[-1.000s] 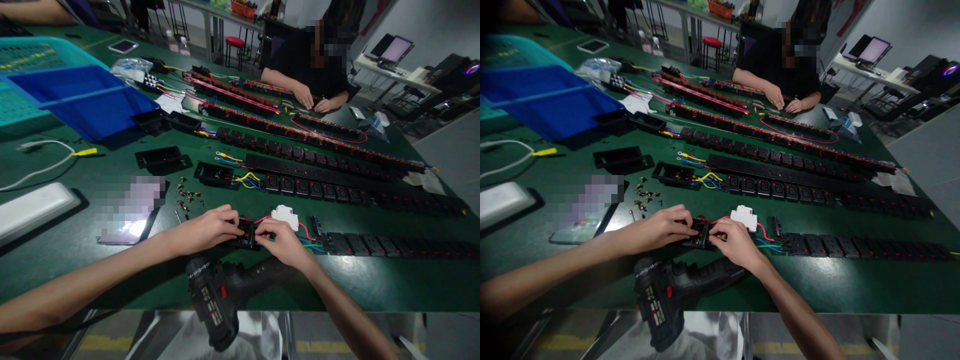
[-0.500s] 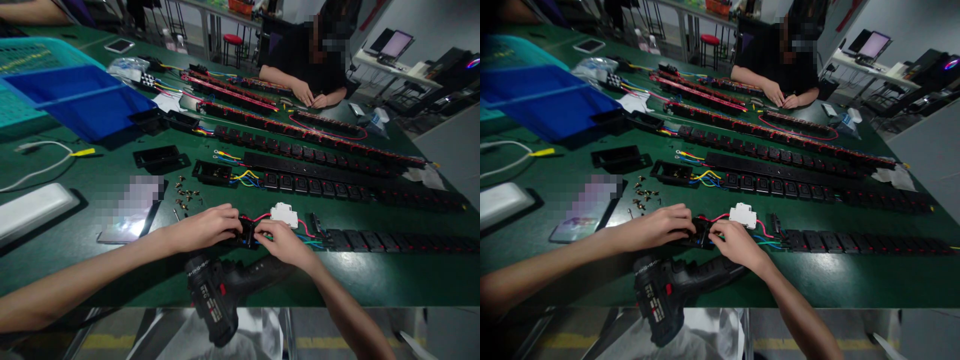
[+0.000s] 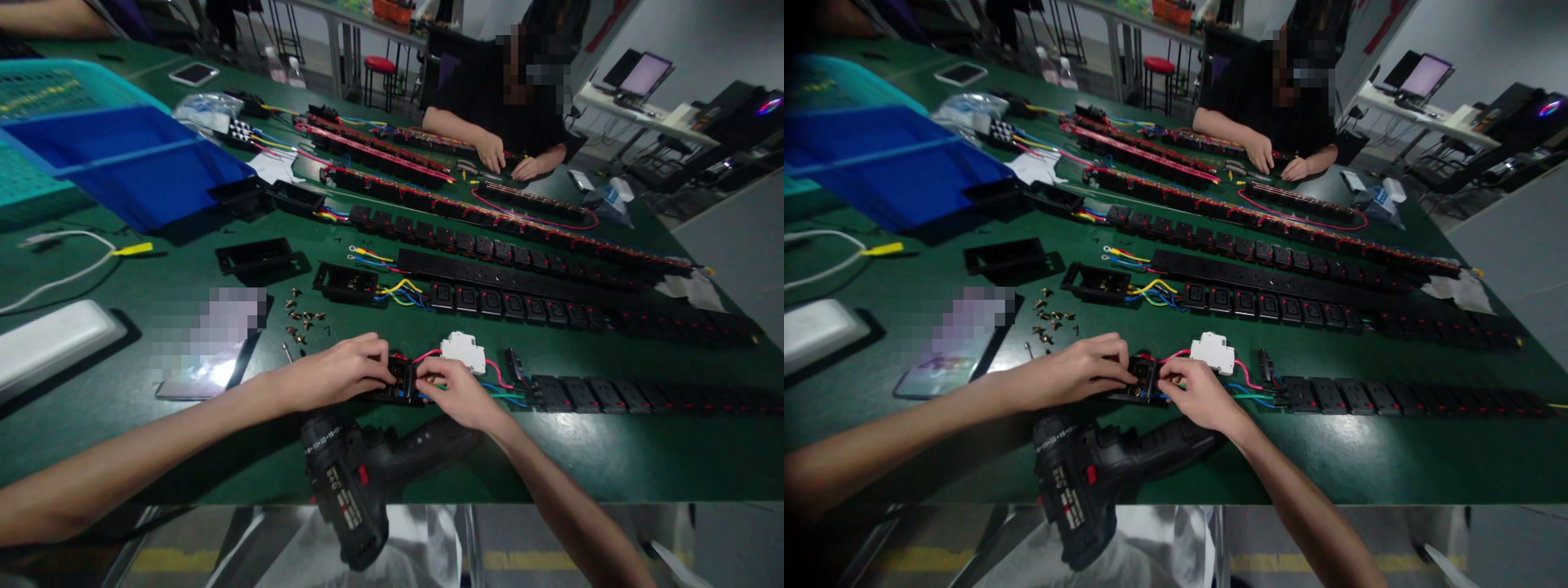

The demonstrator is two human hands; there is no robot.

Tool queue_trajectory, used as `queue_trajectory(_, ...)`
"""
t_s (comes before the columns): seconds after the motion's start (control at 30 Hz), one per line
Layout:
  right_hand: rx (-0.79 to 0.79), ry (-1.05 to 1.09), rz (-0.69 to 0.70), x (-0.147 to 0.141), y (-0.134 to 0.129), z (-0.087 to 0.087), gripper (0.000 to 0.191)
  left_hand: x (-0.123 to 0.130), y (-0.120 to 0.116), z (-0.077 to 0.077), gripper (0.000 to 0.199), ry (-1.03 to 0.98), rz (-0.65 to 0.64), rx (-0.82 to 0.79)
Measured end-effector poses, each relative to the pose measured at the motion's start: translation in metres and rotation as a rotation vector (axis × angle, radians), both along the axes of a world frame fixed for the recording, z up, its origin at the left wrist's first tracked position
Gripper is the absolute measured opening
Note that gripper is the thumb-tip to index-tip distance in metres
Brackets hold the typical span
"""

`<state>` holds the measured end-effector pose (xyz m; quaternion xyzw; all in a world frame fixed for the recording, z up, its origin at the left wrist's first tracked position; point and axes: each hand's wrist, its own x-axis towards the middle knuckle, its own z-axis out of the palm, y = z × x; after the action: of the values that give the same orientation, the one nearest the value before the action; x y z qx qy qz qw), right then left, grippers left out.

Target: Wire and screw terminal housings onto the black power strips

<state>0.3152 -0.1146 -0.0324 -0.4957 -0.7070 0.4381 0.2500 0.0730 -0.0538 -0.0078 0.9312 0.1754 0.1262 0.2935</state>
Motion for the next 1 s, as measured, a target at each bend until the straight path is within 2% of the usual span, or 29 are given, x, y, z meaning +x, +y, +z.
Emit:
queue_trajectory(0.23,0.046,-0.07,-0.011,0.001,-0.001,0.002,0.009,0.0,-0.003,0.005,0.023,0.051,-0.019,0.081)
queue_trajectory(0.47,0.063,-0.084,0.012,0.002,-0.002,0.007,0.009,0.002,-0.004,0.008,0.02,0.084,-0.019,0.05)
queue_trajectory(0.77,-0.064,0.091,-0.025,0.002,0.0,-0.006,0.007,0.001,-0.004,0.012,0.02,0.068,-0.007,-0.032)
queue_trajectory(1.0,-0.112,0.182,-0.068,0.001,-0.001,-0.004,0.009,0.001,-0.004,0.011,0.017,0.03,0.009,-0.049)
